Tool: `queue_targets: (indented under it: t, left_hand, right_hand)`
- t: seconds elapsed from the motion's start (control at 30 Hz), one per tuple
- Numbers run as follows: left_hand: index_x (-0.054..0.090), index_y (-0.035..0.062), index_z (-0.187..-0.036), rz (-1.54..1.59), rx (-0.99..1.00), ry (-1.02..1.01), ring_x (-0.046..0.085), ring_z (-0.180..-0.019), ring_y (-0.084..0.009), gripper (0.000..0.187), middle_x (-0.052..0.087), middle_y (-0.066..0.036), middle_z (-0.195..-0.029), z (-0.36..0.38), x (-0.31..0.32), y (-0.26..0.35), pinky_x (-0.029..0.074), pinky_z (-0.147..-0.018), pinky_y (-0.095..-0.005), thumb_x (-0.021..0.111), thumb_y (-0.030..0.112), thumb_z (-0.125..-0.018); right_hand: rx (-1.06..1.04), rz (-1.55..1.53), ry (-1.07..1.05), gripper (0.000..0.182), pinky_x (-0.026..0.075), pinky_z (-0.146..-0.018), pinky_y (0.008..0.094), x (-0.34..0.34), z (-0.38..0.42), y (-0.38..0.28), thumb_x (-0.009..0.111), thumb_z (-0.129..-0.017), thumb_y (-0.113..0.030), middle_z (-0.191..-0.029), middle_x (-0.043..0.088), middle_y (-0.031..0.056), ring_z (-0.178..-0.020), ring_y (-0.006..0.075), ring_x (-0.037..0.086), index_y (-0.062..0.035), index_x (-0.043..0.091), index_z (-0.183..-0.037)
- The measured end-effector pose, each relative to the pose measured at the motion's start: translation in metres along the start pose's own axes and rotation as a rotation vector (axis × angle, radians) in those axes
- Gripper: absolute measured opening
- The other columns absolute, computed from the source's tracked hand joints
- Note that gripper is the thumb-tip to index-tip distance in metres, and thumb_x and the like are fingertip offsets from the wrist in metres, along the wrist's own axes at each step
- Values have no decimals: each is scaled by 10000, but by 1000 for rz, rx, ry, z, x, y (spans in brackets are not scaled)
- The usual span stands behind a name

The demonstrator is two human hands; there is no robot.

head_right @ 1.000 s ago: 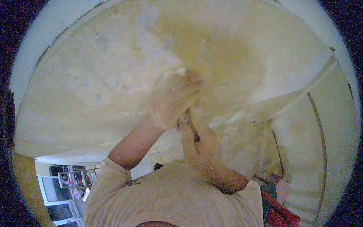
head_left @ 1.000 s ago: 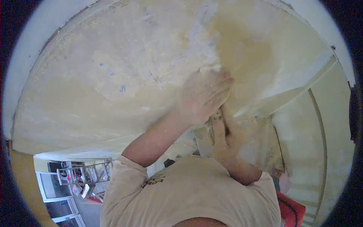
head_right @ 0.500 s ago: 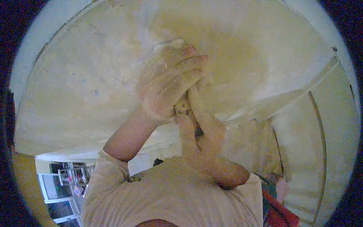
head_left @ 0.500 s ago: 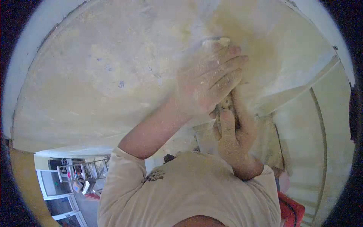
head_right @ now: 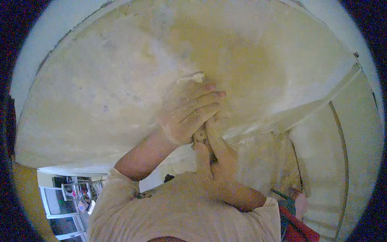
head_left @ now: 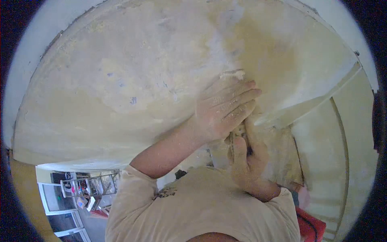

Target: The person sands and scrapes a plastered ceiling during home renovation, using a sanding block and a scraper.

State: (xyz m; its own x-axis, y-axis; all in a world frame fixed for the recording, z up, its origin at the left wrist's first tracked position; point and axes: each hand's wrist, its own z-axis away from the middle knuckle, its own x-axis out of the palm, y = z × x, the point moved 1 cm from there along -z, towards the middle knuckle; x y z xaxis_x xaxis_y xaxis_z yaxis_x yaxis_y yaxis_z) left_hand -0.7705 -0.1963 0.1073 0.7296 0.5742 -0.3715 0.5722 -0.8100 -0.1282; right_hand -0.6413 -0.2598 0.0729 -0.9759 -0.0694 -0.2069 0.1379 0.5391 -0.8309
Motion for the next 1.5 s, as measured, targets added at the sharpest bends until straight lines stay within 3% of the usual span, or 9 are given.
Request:
queue_targets:
  t: [0.2,0.27,0.67,0.77,0.83,0.97,1.23,1.3,1.5]
  left_hand:
    - [606,38,-786,3,0,37,607,-954,-284,203,646,-114,-950,12,-12,-6,474,-848,-426,562,172,-641]
    - [608,39,-790,5,9,-5,606,-961,-274,200,648,-104,-951,18,-10,-9,475,-852,-416,559,172,-649]
    - [623,45,-970,-88,-5,-263,518,-1126,-265,313,591,-103,-1131,43,-5,-9,415,-936,-411,537,161,-693]
    - [564,56,-1140,-125,-73,-461,392,-1246,-300,411,472,-139,-1290,52,18,-4,347,-979,-465,527,223,-766]
    - [417,65,-1307,-605,-202,-485,212,-1309,-432,627,278,-146,-1430,53,13,-5,205,-974,-640,558,392,-791]
    - [274,69,-1389,-900,-386,-233,85,-1322,-478,802,141,-238,-1449,-6,-19,-17,69,-977,-685,556,497,-772]
    - [419,49,-1296,-311,-142,-808,292,-1299,-323,507,290,-175,-1408,83,14,7,293,-1006,-523,517,270,-850]
    - [556,54,-1159,-76,-162,-549,442,-1202,-240,363,427,-130,-1326,104,1,6,380,-964,-461,572,193,-824]
    - [587,96,-1077,-189,-93,-280,451,-1187,-259,377,504,-77,-1250,111,-20,14,406,-962,-432,611,192,-713]
  right_hand:
    - [17,-46,34,444,312,-401,200,17,0,-8,436,-918,-142,-614,512,-1,-451,35,399,67,372,-1305]
    - [150,48,-79,471,445,-515,294,15,6,-7,497,-870,-131,-694,612,134,-539,173,553,42,396,-1296]
    - [53,32,96,452,397,-481,283,23,14,61,526,-867,-158,-615,535,82,-512,130,474,38,442,-1265]
    - [194,-67,153,435,380,-449,261,6,22,97,521,-878,-167,-637,527,43,-498,103,455,27,446,-1260]
    - [248,-261,174,447,359,-436,220,-2,20,100,486,-901,-153,-691,531,33,-501,67,430,19,388,-1302]
    - [239,-339,138,481,330,-408,184,-2,18,117,455,-929,-164,-758,518,32,-488,37,394,-2,294,-1353]
    - [369,-504,165,492,347,-397,198,4,37,106,470,-925,-189,-834,561,89,-489,58,443,-32,274,-1347]
    - [432,-537,163,508,356,-401,201,8,40,108,474,-924,-190,-854,566,98,-491,66,452,-37,255,-1356]
    - [362,-592,165,450,357,-417,203,46,42,85,512,-896,-166,-788,558,29,-478,49,417,-36,363,-1300]
